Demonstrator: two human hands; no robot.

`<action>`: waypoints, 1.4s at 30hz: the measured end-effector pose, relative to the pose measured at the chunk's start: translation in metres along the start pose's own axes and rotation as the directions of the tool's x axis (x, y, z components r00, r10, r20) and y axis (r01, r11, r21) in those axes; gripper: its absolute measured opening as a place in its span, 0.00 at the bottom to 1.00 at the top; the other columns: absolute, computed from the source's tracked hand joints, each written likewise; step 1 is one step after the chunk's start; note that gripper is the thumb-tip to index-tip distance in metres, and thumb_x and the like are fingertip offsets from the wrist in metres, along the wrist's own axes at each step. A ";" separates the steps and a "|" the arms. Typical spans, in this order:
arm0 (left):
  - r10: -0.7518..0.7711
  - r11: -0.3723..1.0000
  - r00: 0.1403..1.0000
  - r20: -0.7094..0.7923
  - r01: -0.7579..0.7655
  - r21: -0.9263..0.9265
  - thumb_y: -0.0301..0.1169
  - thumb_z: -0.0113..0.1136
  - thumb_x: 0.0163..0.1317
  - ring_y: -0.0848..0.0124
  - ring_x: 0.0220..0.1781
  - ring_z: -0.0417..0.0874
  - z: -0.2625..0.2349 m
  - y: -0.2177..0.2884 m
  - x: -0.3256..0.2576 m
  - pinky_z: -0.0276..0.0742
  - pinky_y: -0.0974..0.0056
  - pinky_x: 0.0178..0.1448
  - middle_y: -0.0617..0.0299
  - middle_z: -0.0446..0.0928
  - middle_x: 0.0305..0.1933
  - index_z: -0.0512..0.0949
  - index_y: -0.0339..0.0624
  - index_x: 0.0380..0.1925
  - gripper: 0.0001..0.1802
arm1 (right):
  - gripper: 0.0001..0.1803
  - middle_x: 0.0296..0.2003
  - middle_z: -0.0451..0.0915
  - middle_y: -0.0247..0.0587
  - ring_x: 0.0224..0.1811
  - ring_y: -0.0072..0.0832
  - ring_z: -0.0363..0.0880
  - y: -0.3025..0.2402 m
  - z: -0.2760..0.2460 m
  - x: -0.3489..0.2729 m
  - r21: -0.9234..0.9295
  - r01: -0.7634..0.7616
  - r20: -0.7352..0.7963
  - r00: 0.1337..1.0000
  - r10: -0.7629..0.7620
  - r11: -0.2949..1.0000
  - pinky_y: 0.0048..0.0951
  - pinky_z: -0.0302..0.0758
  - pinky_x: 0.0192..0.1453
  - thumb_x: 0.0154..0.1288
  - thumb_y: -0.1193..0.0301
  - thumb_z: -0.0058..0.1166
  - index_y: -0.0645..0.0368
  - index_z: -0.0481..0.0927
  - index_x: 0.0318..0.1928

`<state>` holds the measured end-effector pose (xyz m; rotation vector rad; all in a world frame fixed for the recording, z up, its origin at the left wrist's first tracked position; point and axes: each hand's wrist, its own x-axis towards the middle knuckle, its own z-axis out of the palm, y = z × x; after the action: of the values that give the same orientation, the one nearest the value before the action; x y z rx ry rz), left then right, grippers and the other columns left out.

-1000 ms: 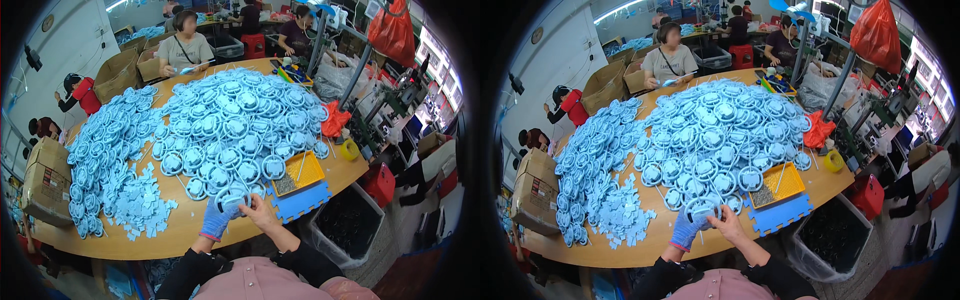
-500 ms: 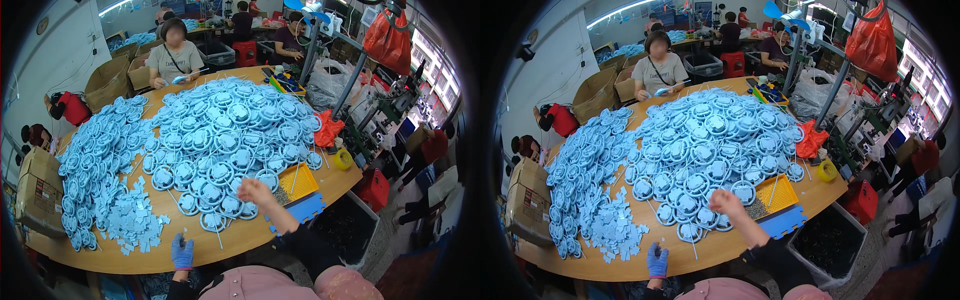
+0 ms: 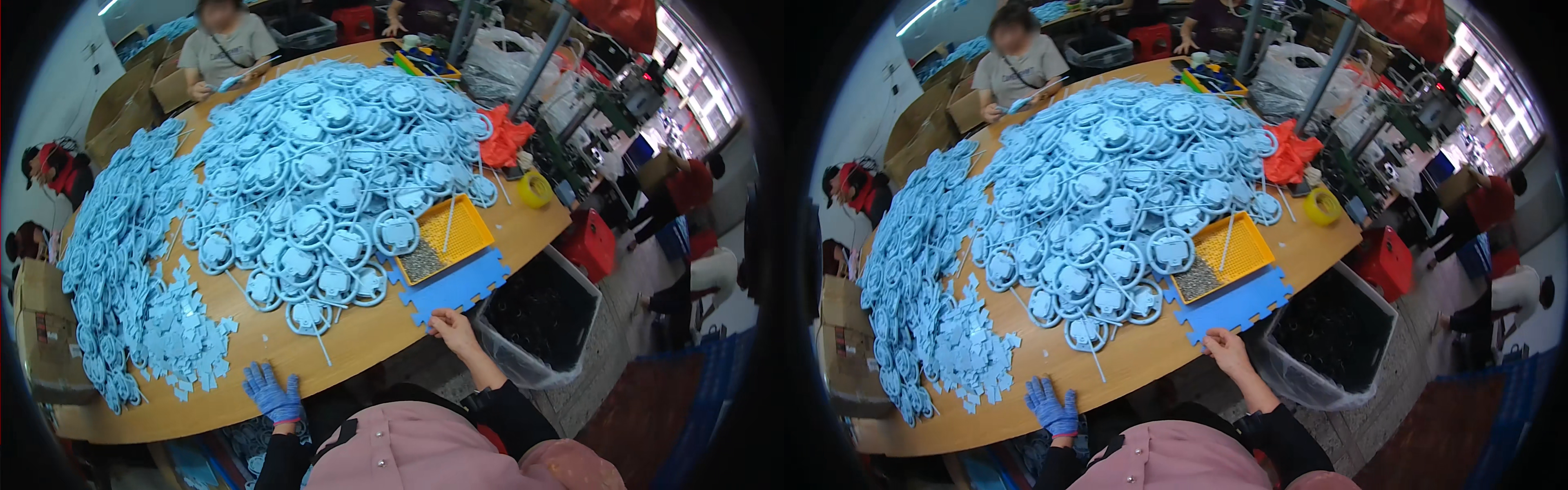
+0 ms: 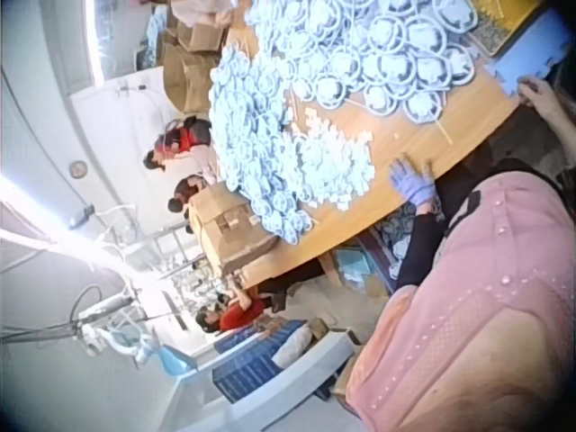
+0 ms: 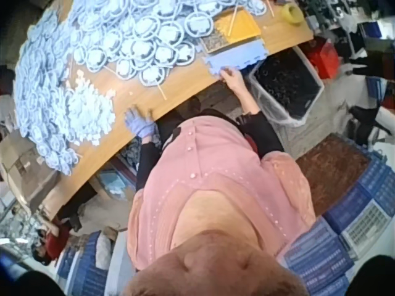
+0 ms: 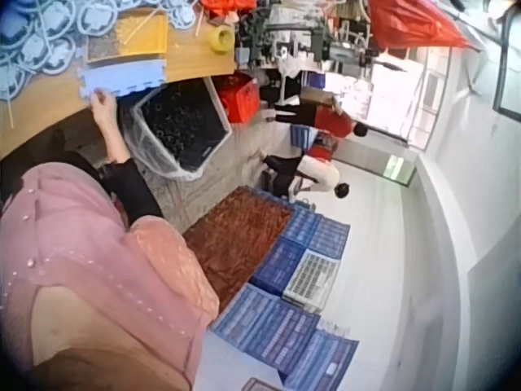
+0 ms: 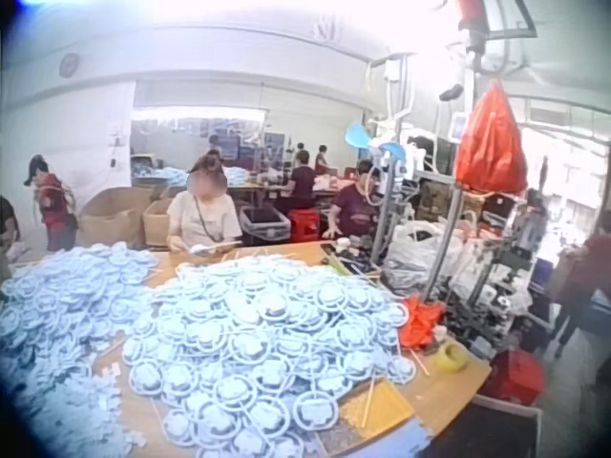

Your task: The person picks up a blue basket, fills it with blue plastic pieces from a cardboard box, and returns to a table. There, they attach the blue plastic pieces to the center of blue plastic frames by hand and place the assembled items on the table.

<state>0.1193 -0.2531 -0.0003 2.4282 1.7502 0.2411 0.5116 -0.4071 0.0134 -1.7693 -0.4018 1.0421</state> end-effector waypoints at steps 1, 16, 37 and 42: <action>0.021 1.000 1.000 0.007 -0.021 -0.002 0.50 0.62 0.52 0.47 0.75 0.47 0.003 0.000 -0.002 0.35 0.42 0.75 0.44 0.55 0.71 0.66 0.38 0.62 0.41 | 0.16 0.37 0.80 0.38 0.36 0.24 0.80 0.010 0.000 0.000 0.003 -0.014 -0.018 1.000 0.014 1.000 0.25 0.76 0.40 0.67 0.66 0.55 0.64 0.76 0.49; 0.042 0.988 0.996 0.077 -0.053 0.146 0.54 0.50 0.57 0.43 0.74 0.48 -0.004 0.016 0.013 0.37 0.40 0.74 0.40 0.55 0.71 0.63 0.38 0.64 0.40 | 0.46 0.62 0.60 0.56 0.62 0.53 0.60 -0.126 0.065 0.115 -0.786 0.328 -0.137 0.734 -0.665 0.524 0.52 0.60 0.60 0.47 0.59 0.68 0.58 0.60 0.65; 0.127 0.953 0.987 0.102 -0.150 0.262 0.58 0.43 0.62 0.47 0.70 0.60 -0.033 0.024 0.007 0.54 0.40 0.68 0.45 0.62 0.68 0.63 0.45 0.66 0.38 | 0.49 0.64 0.62 0.62 0.69 0.52 0.57 -0.301 0.084 0.166 -0.547 0.637 -0.267 0.482 -0.834 0.543 0.46 0.53 0.71 0.51 0.49 0.65 0.62 0.59 0.67; 0.248 0.919 0.966 -0.078 -0.209 0.333 0.55 0.46 0.64 0.50 0.62 0.70 -0.045 0.053 0.002 0.59 0.44 0.66 0.46 0.71 0.60 0.70 0.41 0.59 0.33 | 0.43 0.57 0.70 0.58 0.59 0.47 0.70 -0.164 -0.037 0.061 -0.552 0.498 -0.419 0.528 -0.739 0.669 0.43 0.68 0.60 0.51 0.58 0.66 0.65 0.63 0.63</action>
<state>0.1600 -0.2670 0.0547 2.9156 1.6606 0.1332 0.6075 -0.3154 0.1331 -1.9272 -0.7844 -0.1961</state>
